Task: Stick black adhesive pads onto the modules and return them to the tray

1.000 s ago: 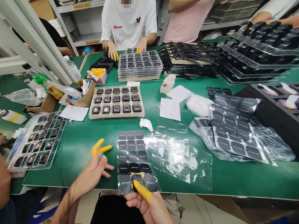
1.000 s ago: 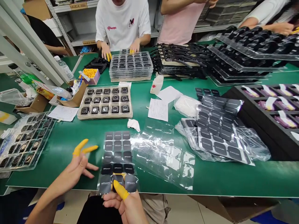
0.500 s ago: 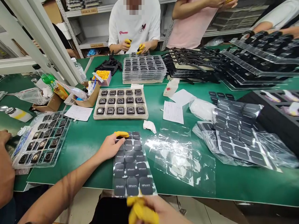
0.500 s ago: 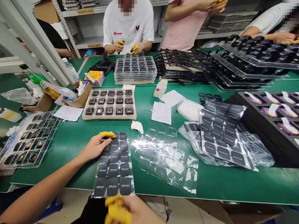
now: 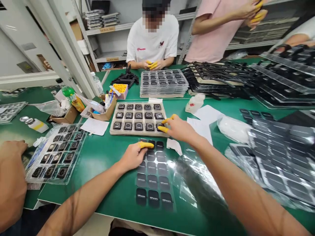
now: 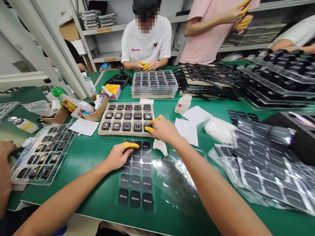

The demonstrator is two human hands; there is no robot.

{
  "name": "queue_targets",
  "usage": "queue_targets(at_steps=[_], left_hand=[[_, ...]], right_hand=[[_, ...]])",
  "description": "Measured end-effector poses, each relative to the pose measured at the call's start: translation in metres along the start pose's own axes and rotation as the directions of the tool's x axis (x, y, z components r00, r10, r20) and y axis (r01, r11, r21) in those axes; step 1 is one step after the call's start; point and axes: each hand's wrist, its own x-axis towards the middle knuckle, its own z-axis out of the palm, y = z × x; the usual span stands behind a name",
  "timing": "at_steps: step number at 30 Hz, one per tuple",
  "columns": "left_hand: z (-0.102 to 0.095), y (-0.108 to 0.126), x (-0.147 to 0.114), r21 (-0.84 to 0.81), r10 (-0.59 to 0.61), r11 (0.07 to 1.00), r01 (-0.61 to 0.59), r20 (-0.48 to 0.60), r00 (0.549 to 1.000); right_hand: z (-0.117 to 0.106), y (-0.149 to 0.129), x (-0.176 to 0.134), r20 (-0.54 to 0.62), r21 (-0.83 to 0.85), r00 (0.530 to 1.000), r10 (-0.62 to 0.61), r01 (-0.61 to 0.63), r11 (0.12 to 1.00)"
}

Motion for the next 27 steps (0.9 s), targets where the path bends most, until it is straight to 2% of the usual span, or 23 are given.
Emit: queue_targets(at_steps=[2,4,7,9,11,12,14,18,22,27], left_hand=[[0.001,0.002,-0.001,0.016,-0.004,1.000,0.004,-0.009,1.000],[0.001,0.004,0.000,0.016,-0.023,1.000,0.023,-0.017,1.000],[0.000,0.008,-0.001,-0.036,-0.078,0.996,0.077,-0.009,0.997],[-0.001,0.009,-0.001,-0.075,-0.121,0.990,0.121,0.013,0.993],[-0.002,0.008,-0.002,-0.113,-0.156,0.981,0.159,0.032,0.987],[-0.001,0.008,-0.002,-0.134,-0.171,0.976,0.174,0.038,0.985],[0.000,0.008,-0.003,-0.167,-0.197,0.965,0.202,0.051,0.979],[0.002,0.009,-0.004,-0.144,-0.246,0.957,0.252,0.053,0.968],[0.001,0.011,-0.004,-0.067,-0.296,0.953,0.296,0.004,0.955],[-0.001,0.015,-0.002,0.061,-0.238,0.968,0.242,-0.070,0.969]], right_hand=[[-0.002,0.008,0.004,0.034,0.012,0.998,-0.056,0.056,0.998],[-0.006,0.012,0.004,0.062,0.080,0.996,-0.063,0.058,0.995],[-0.009,0.006,-0.011,0.068,0.345,0.998,0.011,-0.034,0.938],[-0.004,-0.004,-0.032,0.072,0.610,0.996,0.050,-0.084,0.788],[0.009,-0.017,-0.059,0.120,0.806,0.991,0.064,-0.135,0.576],[0.017,-0.023,-0.071,0.149,0.855,0.987,0.065,-0.161,0.493],[0.037,-0.032,-0.092,0.147,0.897,0.984,0.097,-0.174,0.406],[0.065,-0.038,-0.104,0.089,0.912,0.969,0.230,-0.172,0.373],[0.069,-0.038,-0.103,-0.001,0.911,0.977,0.214,-0.088,0.404],[0.066,-0.045,-0.111,-0.054,0.903,0.984,0.169,-0.024,0.428]])
